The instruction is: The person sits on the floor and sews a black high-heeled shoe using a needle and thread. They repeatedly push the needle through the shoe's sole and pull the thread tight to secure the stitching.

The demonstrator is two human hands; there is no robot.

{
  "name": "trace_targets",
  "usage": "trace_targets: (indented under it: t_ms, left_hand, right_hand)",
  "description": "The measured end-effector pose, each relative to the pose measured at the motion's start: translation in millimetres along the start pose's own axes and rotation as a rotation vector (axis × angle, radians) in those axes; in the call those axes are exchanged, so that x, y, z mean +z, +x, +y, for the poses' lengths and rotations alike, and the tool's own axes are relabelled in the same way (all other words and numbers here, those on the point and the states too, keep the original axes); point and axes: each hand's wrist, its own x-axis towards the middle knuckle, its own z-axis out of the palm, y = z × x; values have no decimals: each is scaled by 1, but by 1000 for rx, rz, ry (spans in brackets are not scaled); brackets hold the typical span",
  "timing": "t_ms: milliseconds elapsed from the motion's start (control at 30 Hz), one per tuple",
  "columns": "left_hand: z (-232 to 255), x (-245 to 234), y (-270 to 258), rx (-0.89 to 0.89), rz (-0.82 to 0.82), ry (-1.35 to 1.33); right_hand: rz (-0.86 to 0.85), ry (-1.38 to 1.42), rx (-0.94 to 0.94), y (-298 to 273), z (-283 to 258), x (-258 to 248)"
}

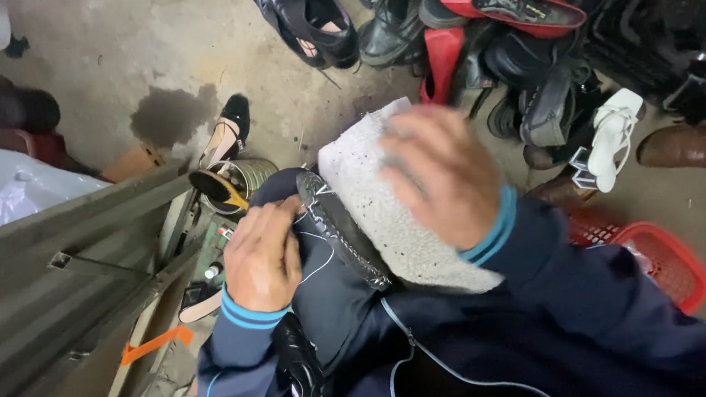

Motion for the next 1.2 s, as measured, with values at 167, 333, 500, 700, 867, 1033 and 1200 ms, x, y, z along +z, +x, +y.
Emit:
trace_targets:
  t_ms: [167,333,500,700,867,1033,1200]
  left_hand:
    - [16,-9,10,-34,65,-105]
    - [16,-9,3,-104,115,-146]
    - [17,-11,6,-66,112,-82]
    - [19,-14,8,-52,95,-8]
    - [7,-8,-3,-55,81,-101]
    - [-3,-2,-19,-111,99,-102]
    - [-40,-5,-79,-503,125,112]
  right_hand:
    - [24,178,-139,-10,-19,29]
    - [-116,919,42,3,-35,-2]
    - [-205,718,98,12,-31,5]
    - [-269,399,-31,-7,-22,45]
    - [-244,418,-57,13,-40,3]
    - [-161,435,-35,10,-37,11]
    - [-65,361,12,6,-33,19]
